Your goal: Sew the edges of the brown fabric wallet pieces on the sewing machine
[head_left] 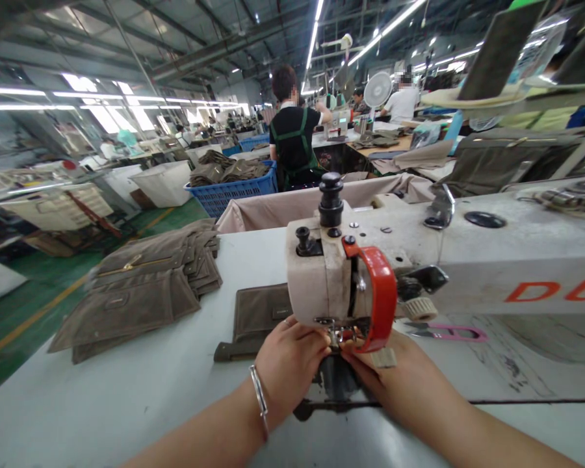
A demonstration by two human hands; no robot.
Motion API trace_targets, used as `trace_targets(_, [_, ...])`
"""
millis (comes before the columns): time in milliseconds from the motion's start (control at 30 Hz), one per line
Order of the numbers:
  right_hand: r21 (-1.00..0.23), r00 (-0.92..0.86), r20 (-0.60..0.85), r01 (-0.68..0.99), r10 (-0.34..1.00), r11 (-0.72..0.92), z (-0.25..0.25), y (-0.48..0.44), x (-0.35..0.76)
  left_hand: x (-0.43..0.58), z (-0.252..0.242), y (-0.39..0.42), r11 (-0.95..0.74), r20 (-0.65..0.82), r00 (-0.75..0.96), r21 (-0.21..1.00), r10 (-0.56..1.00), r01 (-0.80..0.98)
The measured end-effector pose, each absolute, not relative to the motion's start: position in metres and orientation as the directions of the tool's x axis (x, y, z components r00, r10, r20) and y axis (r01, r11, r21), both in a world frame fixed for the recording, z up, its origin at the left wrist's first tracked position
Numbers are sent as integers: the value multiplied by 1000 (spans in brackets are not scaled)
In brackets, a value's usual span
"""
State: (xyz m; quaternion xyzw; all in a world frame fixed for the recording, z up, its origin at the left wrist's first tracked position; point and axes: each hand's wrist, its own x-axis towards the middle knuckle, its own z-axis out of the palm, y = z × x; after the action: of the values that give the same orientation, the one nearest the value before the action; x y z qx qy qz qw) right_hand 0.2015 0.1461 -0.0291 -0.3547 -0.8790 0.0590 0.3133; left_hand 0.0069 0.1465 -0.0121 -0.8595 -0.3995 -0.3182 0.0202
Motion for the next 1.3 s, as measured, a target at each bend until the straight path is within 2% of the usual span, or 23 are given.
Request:
trace_targets(333, [-374,-543,484,580,686,724,-28,149,200,8,-13,146,-672,557,469,235,685,702])
trace_targets(1033, [-329,-532,499,615,685,717,-33,149,199,3,-21,150,-621,497,432,318,752,716])
trace_targets(1300, [-381,-525,510,573,682,726,-28,145,200,1,-23,147,-628,455,463,340,761,699])
